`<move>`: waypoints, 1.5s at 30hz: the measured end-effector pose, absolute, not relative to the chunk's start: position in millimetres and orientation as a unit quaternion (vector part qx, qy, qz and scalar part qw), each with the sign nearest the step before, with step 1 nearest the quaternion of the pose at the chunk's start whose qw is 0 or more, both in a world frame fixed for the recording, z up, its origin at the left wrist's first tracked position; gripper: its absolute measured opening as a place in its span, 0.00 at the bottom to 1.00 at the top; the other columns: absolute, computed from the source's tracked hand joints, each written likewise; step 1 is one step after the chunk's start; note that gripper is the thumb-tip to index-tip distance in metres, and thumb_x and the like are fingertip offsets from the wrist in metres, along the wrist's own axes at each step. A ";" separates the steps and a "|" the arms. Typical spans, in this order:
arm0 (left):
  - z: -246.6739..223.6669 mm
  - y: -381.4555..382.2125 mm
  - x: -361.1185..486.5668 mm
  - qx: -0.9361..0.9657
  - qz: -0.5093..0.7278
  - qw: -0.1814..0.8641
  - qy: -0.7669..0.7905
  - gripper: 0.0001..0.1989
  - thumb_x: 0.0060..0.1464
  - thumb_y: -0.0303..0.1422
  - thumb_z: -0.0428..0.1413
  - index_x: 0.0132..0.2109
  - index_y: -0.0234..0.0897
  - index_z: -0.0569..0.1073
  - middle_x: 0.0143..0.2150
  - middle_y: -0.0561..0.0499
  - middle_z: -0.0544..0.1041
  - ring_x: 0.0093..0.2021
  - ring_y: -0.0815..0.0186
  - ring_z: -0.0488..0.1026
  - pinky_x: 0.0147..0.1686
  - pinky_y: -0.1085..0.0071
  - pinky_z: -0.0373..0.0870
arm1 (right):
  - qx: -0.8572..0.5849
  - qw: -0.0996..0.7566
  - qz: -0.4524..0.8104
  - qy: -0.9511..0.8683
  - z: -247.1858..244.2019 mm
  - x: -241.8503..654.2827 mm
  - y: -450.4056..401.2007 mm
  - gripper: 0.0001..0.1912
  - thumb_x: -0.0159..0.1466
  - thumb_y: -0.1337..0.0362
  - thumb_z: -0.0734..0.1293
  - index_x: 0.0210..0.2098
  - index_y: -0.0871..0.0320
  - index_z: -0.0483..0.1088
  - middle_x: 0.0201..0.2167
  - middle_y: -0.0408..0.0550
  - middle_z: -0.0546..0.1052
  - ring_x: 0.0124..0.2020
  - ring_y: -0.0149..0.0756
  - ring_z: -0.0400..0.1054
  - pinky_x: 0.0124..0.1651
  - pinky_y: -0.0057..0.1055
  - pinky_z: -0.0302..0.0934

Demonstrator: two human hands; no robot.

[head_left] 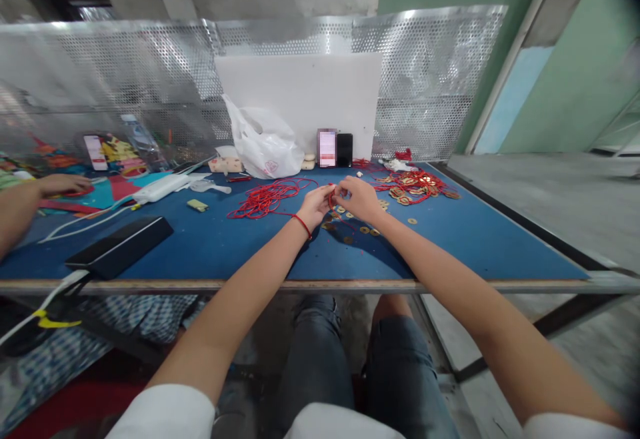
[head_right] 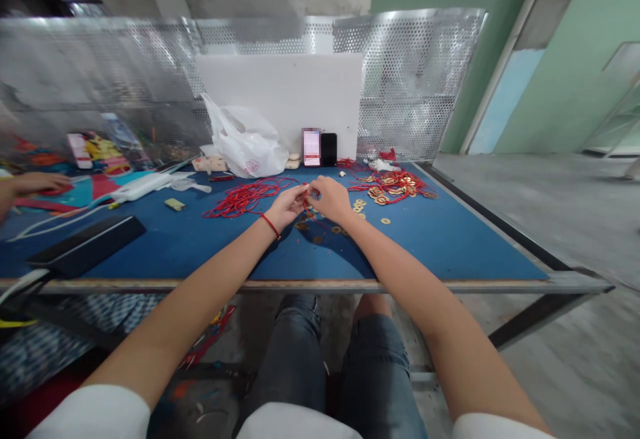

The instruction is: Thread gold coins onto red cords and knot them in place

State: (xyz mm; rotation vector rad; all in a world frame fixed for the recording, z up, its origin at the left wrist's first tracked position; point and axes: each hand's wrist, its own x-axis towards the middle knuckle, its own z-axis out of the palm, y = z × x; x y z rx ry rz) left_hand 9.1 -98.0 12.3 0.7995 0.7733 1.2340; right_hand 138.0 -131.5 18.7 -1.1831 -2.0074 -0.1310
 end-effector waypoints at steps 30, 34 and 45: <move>9.3 -102.2 14.6 0.518 0.556 0.531 0.374 0.04 0.44 0.19 0.56 0.27 0.29 0.74 0.21 0.51 0.74 0.22 0.73 0.69 0.30 0.74 0.65 | -0.441 0.519 0.489 -0.545 11.8 140.8 -113.5 0.07 0.55 0.67 0.64 0.22 0.59 0.62 0.14 0.36 0.60 0.15 0.23 0.51 0.21 0.23 0.46; 11.8 -103.4 14.4 0.511 0.539 0.563 0.362 0.05 0.44 0.18 0.56 0.26 0.29 0.73 0.21 0.51 0.73 0.22 0.73 0.68 0.29 0.76 0.64 | -0.425 0.491 0.543 -0.532 14.1 145.3 -115.3 0.07 0.54 0.67 0.64 0.24 0.58 0.58 0.13 0.32 0.50 0.12 0.21 0.40 0.17 0.24 0.31; 13.1 -98.7 10.5 0.418 0.459 0.717 0.318 0.10 0.52 0.22 0.49 0.24 0.30 0.70 0.19 0.51 0.70 0.20 0.73 0.65 0.25 0.77 0.64 | -0.453 0.499 0.488 -0.554 23.2 141.5 -125.7 0.07 0.55 0.66 0.63 0.23 0.58 0.59 0.12 0.33 0.52 0.11 0.21 0.40 0.16 0.23 0.31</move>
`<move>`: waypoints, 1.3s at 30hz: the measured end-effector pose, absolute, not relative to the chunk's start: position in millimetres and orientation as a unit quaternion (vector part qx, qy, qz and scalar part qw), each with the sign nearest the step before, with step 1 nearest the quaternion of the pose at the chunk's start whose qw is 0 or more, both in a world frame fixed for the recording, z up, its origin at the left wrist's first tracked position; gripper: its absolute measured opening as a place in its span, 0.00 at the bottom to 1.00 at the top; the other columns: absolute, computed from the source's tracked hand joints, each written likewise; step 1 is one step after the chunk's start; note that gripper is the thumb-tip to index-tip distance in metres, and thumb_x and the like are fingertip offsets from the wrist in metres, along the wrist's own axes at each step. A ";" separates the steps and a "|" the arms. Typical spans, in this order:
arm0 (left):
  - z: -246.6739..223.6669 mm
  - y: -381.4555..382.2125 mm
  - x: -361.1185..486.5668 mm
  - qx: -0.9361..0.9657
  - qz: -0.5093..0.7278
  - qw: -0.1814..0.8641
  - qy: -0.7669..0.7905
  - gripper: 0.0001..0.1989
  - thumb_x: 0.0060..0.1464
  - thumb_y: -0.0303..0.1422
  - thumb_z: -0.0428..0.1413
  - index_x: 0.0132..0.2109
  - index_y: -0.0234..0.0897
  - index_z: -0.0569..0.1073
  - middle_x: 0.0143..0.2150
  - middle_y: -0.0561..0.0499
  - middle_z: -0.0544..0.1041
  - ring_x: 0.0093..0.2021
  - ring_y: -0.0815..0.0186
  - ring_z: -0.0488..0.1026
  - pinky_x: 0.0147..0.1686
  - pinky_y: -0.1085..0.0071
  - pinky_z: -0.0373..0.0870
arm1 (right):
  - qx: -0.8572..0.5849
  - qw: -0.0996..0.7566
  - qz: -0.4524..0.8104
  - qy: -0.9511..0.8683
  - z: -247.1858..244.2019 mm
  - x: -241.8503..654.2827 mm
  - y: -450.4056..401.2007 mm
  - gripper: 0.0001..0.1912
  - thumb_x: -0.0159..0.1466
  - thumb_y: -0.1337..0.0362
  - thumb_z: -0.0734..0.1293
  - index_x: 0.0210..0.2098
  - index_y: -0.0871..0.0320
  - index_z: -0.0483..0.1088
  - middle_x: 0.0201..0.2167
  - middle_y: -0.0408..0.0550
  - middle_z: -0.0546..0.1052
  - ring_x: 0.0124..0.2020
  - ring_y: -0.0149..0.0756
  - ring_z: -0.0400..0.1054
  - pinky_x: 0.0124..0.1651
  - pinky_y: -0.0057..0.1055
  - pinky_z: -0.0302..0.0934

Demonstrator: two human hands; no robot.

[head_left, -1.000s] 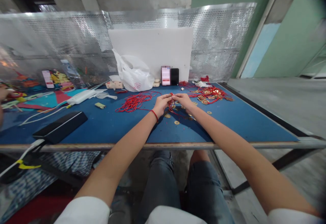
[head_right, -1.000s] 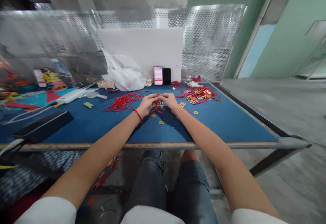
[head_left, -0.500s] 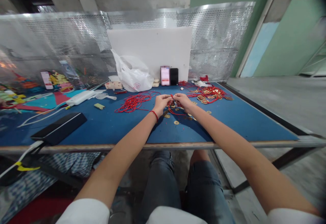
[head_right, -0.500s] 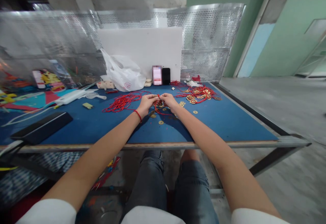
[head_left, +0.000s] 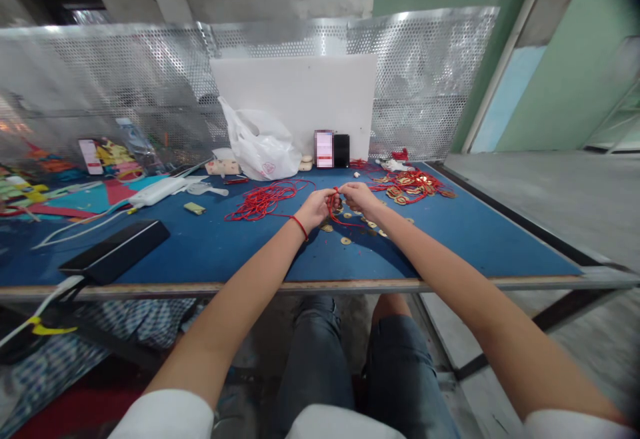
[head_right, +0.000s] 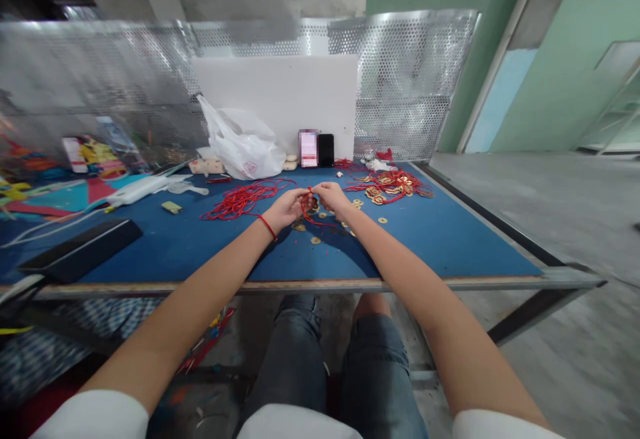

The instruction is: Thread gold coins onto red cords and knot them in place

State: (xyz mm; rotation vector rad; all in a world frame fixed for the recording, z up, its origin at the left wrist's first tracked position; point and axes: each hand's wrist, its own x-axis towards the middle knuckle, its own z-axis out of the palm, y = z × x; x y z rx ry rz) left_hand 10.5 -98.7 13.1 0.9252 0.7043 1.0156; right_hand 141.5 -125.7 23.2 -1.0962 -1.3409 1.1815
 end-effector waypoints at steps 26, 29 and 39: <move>12.2 -103.0 9.6 0.410 0.459 0.723 0.314 0.07 0.51 0.28 0.60 0.29 0.34 0.68 0.23 0.53 0.73 0.24 0.72 0.72 0.29 0.75 0.68 | -0.435 0.550 0.371 -0.609 24.3 140.7 -124.0 0.06 0.53 0.64 0.62 0.22 0.59 0.62 0.16 0.36 0.60 0.18 0.23 0.50 0.21 0.23 0.45; 10.6 -101.4 9.1 0.410 0.465 0.721 0.310 0.07 0.50 0.28 0.61 0.29 0.34 0.69 0.22 0.54 0.72 0.23 0.73 0.71 0.29 0.75 0.68 | -0.436 0.549 0.358 -0.617 24.0 140.8 -122.2 0.07 0.53 0.62 0.63 0.23 0.59 0.63 0.16 0.36 0.59 0.19 0.24 0.51 0.23 0.23 0.47; 11.0 -98.0 8.3 0.379 0.458 0.734 0.329 0.03 0.51 0.26 0.59 0.31 0.30 0.73 0.24 0.50 0.74 0.24 0.72 0.70 0.28 0.75 0.68 | -0.481 0.492 0.070 -0.723 16.6 145.4 -119.2 0.07 0.59 0.63 0.61 0.28 0.59 0.68 0.24 0.43 0.70 0.27 0.31 0.60 0.32 0.27 0.52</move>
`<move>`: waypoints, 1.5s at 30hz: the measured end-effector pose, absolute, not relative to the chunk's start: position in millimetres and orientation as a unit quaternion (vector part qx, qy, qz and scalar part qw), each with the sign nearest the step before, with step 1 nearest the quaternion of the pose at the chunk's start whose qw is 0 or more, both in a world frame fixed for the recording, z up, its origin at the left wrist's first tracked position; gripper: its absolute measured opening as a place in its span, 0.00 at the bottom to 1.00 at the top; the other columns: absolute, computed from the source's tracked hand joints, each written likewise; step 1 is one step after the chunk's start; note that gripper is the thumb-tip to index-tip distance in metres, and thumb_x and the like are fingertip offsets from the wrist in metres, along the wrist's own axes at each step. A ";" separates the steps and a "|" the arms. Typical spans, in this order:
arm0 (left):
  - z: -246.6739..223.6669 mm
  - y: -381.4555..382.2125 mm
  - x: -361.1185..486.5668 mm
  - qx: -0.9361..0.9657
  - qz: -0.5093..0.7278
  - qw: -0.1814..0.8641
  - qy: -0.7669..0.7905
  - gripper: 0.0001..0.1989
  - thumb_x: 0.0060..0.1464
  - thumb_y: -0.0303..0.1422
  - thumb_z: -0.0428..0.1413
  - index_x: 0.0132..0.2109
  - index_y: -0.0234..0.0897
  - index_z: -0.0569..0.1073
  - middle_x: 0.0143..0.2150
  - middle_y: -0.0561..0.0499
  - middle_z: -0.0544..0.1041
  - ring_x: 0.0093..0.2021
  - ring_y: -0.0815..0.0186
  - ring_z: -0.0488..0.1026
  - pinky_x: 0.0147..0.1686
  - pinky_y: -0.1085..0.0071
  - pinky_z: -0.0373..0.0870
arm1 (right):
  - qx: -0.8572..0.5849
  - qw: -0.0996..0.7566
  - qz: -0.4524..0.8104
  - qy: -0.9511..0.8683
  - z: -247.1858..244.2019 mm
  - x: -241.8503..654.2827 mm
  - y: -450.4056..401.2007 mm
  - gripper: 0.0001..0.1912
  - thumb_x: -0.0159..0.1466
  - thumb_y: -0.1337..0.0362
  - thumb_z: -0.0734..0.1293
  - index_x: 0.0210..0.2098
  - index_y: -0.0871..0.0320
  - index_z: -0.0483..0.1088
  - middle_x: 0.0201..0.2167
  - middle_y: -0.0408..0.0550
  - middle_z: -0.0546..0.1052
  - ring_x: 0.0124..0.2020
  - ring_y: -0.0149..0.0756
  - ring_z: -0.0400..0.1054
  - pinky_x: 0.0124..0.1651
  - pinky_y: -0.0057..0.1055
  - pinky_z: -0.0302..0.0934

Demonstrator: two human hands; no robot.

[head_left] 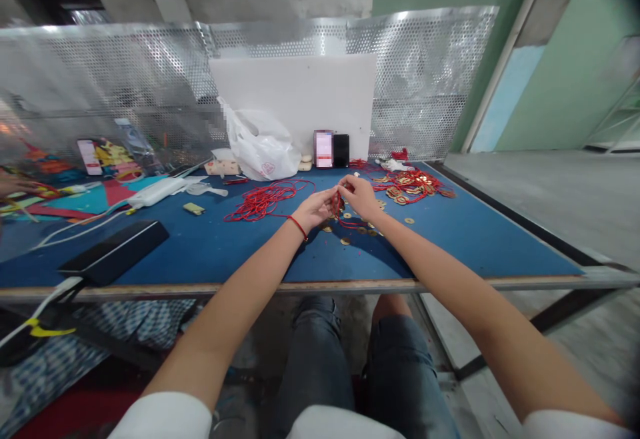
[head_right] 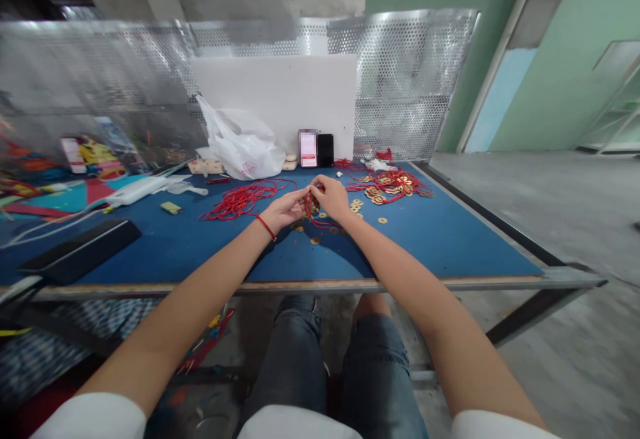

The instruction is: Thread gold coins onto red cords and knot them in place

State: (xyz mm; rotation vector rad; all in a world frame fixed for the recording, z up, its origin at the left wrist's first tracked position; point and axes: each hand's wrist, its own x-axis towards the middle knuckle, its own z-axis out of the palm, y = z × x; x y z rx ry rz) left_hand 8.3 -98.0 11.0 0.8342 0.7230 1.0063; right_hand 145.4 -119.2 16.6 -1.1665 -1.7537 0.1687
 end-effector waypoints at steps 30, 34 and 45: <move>12.5 -99.2 9.8 0.392 0.514 0.684 0.339 0.06 0.48 0.18 0.57 0.32 0.30 0.72 0.25 0.50 0.75 0.23 0.73 0.72 0.27 0.77 0.68 | -0.486 0.483 0.198 -0.701 10.4 139.3 -107.1 0.10 0.60 0.64 0.58 0.26 0.61 0.67 0.26 0.44 0.71 0.30 0.31 0.63 0.36 0.28 0.56; 12.2 -103.8 12.8 0.426 0.532 0.631 0.369 0.07 0.45 0.15 0.57 0.31 0.29 0.73 0.23 0.51 0.75 0.23 0.72 0.72 0.30 0.75 0.69 | -0.459 0.480 0.325 -0.673 10.7 140.3 -107.2 0.09 0.58 0.66 0.61 0.22 0.62 0.67 0.20 0.42 0.70 0.25 0.28 0.62 0.32 0.25 0.56; 7.7 -102.0 13.1 0.529 0.545 0.507 0.409 0.05 0.42 0.18 0.58 0.24 0.29 0.75 0.19 0.51 0.73 0.21 0.73 0.68 0.28 0.75 0.66 | -0.507 0.496 0.392 -0.586 8.9 142.9 -112.1 0.05 0.54 0.69 0.65 0.23 0.64 0.71 0.19 0.43 0.70 0.20 0.25 0.58 0.24 0.23 0.54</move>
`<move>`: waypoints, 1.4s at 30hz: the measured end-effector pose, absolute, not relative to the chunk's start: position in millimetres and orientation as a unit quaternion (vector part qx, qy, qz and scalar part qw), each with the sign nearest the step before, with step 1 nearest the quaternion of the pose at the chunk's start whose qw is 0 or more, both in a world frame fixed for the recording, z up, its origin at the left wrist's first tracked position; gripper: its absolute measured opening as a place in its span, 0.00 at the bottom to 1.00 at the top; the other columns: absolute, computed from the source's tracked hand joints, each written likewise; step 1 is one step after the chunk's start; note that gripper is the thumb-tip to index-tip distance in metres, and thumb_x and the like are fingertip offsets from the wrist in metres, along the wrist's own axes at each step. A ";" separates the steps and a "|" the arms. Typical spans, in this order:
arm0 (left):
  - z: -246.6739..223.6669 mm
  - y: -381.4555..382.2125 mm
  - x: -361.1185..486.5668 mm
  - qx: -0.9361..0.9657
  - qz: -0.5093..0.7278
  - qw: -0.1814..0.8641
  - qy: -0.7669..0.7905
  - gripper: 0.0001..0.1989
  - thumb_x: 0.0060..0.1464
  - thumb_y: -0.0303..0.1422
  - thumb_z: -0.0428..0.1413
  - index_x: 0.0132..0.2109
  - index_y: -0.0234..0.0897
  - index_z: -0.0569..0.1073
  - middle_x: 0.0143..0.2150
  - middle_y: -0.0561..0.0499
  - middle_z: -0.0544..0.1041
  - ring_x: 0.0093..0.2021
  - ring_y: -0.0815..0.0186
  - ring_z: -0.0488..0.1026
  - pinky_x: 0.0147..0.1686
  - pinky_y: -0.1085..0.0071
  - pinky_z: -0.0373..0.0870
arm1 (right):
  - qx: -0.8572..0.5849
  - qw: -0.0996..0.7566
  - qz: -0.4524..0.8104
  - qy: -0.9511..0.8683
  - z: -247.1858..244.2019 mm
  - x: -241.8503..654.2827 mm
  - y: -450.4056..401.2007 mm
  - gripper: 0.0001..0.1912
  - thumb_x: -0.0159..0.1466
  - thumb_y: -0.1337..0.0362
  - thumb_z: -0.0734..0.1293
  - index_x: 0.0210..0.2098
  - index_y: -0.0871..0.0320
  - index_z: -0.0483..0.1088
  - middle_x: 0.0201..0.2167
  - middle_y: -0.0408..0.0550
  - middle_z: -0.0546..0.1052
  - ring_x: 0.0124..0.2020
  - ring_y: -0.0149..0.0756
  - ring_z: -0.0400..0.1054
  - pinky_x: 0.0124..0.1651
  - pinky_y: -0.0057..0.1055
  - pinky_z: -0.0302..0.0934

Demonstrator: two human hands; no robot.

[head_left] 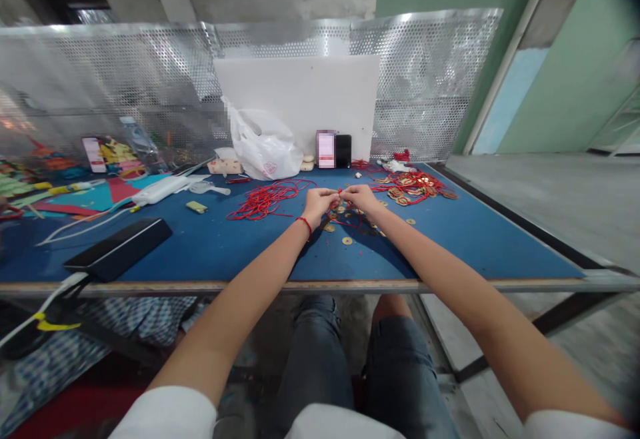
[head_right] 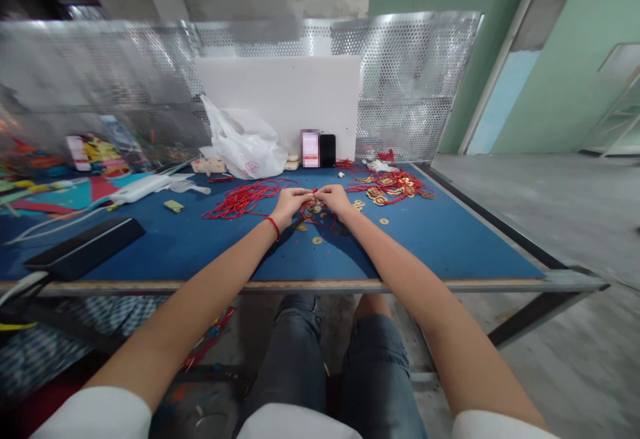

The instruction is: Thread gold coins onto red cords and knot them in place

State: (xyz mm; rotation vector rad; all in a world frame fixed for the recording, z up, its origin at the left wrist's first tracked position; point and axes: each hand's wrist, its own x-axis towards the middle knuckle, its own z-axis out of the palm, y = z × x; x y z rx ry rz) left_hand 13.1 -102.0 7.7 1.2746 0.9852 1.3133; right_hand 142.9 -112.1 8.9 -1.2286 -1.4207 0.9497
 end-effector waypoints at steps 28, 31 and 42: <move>12.3 -98.4 8.0 0.402 0.486 0.673 0.386 0.06 0.48 0.27 0.60 0.26 0.31 0.72 0.23 0.50 0.74 0.24 0.70 0.72 0.28 0.74 0.68 | -0.521 0.461 0.109 -0.710 10.2 148.0 -108.9 0.07 0.56 0.67 0.62 0.25 0.61 0.71 0.25 0.45 0.74 0.27 0.30 0.63 0.32 0.26 0.54; 12.8 -98.8 8.9 0.413 0.482 0.665 0.394 0.04 0.46 0.25 0.60 0.27 0.30 0.73 0.23 0.49 0.74 0.23 0.71 0.71 0.27 0.74 0.67 | -0.524 0.448 0.083 -0.720 10.3 148.0 -110.5 0.07 0.57 0.66 0.62 0.27 0.61 0.72 0.27 0.46 0.75 0.28 0.31 0.63 0.33 0.26 0.54; 14.2 -98.6 8.4 0.390 0.478 0.673 0.408 0.05 0.46 0.23 0.54 0.25 0.30 0.72 0.23 0.49 0.75 0.23 0.71 0.71 0.28 0.76 0.68 | -0.515 0.439 0.060 -0.734 10.6 146.1 -113.2 0.07 0.57 0.67 0.62 0.28 0.60 0.71 0.28 0.46 0.75 0.29 0.31 0.64 0.33 0.26 0.53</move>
